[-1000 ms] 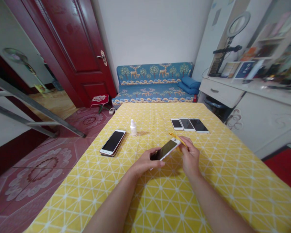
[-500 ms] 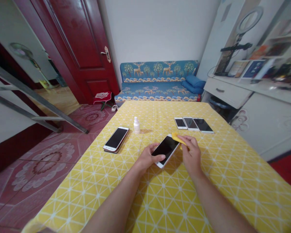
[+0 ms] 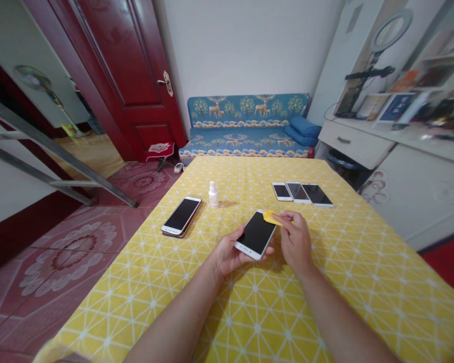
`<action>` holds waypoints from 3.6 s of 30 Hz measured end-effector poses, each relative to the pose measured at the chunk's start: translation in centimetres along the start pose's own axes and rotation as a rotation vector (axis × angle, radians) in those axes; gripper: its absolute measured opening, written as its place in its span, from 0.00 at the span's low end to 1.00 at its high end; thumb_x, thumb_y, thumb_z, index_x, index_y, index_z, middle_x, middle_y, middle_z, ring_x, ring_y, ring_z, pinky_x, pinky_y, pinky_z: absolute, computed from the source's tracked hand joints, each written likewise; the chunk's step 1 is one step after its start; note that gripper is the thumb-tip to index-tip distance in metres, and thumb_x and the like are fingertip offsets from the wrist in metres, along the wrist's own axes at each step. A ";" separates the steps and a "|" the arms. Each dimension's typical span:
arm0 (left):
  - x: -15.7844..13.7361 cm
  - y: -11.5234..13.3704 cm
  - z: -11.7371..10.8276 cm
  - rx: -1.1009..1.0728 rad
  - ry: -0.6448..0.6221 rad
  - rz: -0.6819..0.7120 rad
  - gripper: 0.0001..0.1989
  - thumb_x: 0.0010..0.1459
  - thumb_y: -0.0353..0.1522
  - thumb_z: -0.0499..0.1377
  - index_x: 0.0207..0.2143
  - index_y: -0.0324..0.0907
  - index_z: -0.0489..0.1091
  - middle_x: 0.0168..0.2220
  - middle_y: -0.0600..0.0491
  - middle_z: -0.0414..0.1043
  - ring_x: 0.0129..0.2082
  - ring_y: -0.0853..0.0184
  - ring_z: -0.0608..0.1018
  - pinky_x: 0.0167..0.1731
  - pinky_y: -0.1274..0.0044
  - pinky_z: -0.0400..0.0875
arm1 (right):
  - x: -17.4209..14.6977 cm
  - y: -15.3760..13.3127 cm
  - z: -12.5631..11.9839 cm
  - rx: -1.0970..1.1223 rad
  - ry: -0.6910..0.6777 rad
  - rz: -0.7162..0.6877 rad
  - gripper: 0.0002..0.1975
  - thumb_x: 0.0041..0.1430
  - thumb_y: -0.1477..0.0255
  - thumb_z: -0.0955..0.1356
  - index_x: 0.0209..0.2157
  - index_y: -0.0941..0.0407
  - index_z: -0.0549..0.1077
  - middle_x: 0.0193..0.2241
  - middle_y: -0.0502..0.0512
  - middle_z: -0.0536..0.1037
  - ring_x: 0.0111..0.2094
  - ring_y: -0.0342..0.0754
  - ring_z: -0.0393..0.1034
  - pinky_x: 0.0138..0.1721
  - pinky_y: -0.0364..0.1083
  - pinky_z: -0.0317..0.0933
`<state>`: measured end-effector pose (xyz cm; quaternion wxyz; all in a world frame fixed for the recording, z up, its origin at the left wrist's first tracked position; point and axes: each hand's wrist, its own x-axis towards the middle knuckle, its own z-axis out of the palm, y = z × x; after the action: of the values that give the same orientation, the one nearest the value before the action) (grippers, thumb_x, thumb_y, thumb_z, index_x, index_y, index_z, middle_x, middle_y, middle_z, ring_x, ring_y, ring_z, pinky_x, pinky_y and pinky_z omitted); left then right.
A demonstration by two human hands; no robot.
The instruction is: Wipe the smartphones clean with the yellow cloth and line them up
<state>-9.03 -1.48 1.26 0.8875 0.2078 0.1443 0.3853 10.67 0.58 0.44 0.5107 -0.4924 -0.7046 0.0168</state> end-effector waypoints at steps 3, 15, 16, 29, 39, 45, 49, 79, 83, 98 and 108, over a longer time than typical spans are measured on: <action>0.1 0.0 0.0 -0.024 0.020 0.035 0.27 0.60 0.38 0.57 0.59 0.35 0.60 0.52 0.36 0.71 0.48 0.44 0.76 0.44 0.60 0.72 | -0.1 -0.3 -0.1 -0.013 -0.021 -0.048 0.20 0.59 0.81 0.59 0.41 0.51 0.79 0.40 0.56 0.69 0.43 0.51 0.64 0.45 0.54 0.62; 0.4 0.9 0.3 -0.185 0.169 0.248 0.20 0.66 0.32 0.49 0.58 0.34 0.63 0.44 0.44 0.76 0.43 0.62 0.78 0.50 0.68 0.68 | -0.6 -3.4 0.1 0.247 -0.236 -0.324 0.21 0.60 0.83 0.61 0.43 0.47 0.78 0.36 0.54 0.70 0.40 0.48 0.65 0.38 0.49 0.63; 0.4 1.0 0.3 -0.191 0.174 0.248 0.20 0.66 0.32 0.49 0.58 0.34 0.63 0.43 0.45 0.77 0.42 0.63 0.78 0.50 0.69 0.68 | -0.6 -3.5 0.1 0.253 -0.250 -0.343 0.21 0.60 0.83 0.61 0.43 0.46 0.78 0.37 0.54 0.70 0.40 0.48 0.65 0.38 0.49 0.63; -0.4 0.1 0.3 0.040 0.001 0.133 0.31 0.62 0.36 0.55 0.65 0.55 0.49 0.55 0.45 0.69 0.48 0.52 0.76 0.44 0.62 0.70 | 0.0 -1.9 -0.1 -0.024 -0.118 -0.218 0.20 0.59 0.82 0.61 0.43 0.47 0.78 0.41 0.56 0.69 0.44 0.50 0.64 0.42 0.49 0.64; -1.0 0.1 1.3 0.221 -0.109 0.006 0.34 0.62 0.36 0.55 0.67 0.56 0.43 0.59 0.40 0.64 0.50 0.49 0.75 0.46 0.59 0.67 | 0.3 -0.8 -0.4 -0.101 0.015 -0.091 0.27 0.57 0.84 0.58 0.51 0.48 0.73 0.43 0.57 0.68 0.42 0.50 0.64 0.42 0.51 0.64; -1.1 -0.1 1.3 0.284 -0.088 -0.062 0.32 0.60 0.35 0.56 0.65 0.57 0.50 0.61 0.43 0.62 0.49 0.51 0.76 0.46 0.61 0.67 | 0.4 -1.3 -0.4 0.003 0.023 -0.140 0.24 0.62 0.81 0.58 0.54 0.48 0.72 0.44 0.58 0.67 0.45 0.51 0.64 0.45 0.53 0.64; -1.2 0.0 1.3 0.305 -0.063 -0.065 0.31 0.60 0.33 0.57 0.64 0.57 0.53 0.60 0.44 0.63 0.49 0.52 0.76 0.44 0.63 0.69 | 0.5 -1.7 -0.5 0.070 0.014 -0.181 0.24 0.63 0.81 0.58 0.54 0.46 0.71 0.44 0.57 0.67 0.46 0.50 0.64 0.46 0.53 0.63; -0.3 0.5 0.2 -0.010 0.177 0.194 0.21 0.62 0.36 0.56 0.56 0.42 0.66 0.40 0.48 0.78 0.35 0.64 0.79 0.36 0.73 0.74 | -0.6 -4.1 -0.3 0.264 -0.229 -0.405 0.23 0.57 0.82 0.62 0.47 0.44 0.76 0.37 0.54 0.72 0.38 0.47 0.69 0.37 0.48 0.66; -0.6 0.3 0.3 0.110 0.143 0.064 0.22 0.63 0.39 0.54 0.58 0.43 0.64 0.41 0.45 0.77 0.36 0.58 0.80 0.33 0.67 0.76 | -0.3 -3.4 -0.2 0.175 -0.110 -0.325 0.24 0.57 0.83 0.61 0.47 0.44 0.76 0.38 0.55 0.72 0.41 0.48 0.68 0.40 0.49 0.66; -0.4 0.1 0.7 0.181 0.123 0.191 0.26 0.61 0.35 0.57 0.61 0.54 0.58 0.43 0.50 0.75 0.34 0.64 0.79 0.34 0.70 0.77 | -0.8 -4.2 0.3 0.243 -0.186 -0.270 0.27 0.58 0.84 0.60 0.52 0.45 0.72 0.38 0.54 0.71 0.40 0.47 0.69 0.39 0.47 0.66; -0.2 0.8 0.4 0.020 0.213 0.340 0.21 0.61 0.34 0.55 0.56 0.40 0.64 0.40 0.47 0.77 0.36 0.64 0.79 0.34 0.74 0.76 | -0.9 -4.7 -0.1 0.235 -0.148 -0.388 0.29 0.53 0.87 0.62 0.51 0.46 0.74 0.38 0.54 0.72 0.42 0.48 0.68 0.39 0.48 0.66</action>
<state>-9.50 -1.20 1.98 0.7873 0.1959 0.2042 0.5479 7.53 -2.53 2.36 0.5049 -0.2825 -0.8148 0.0364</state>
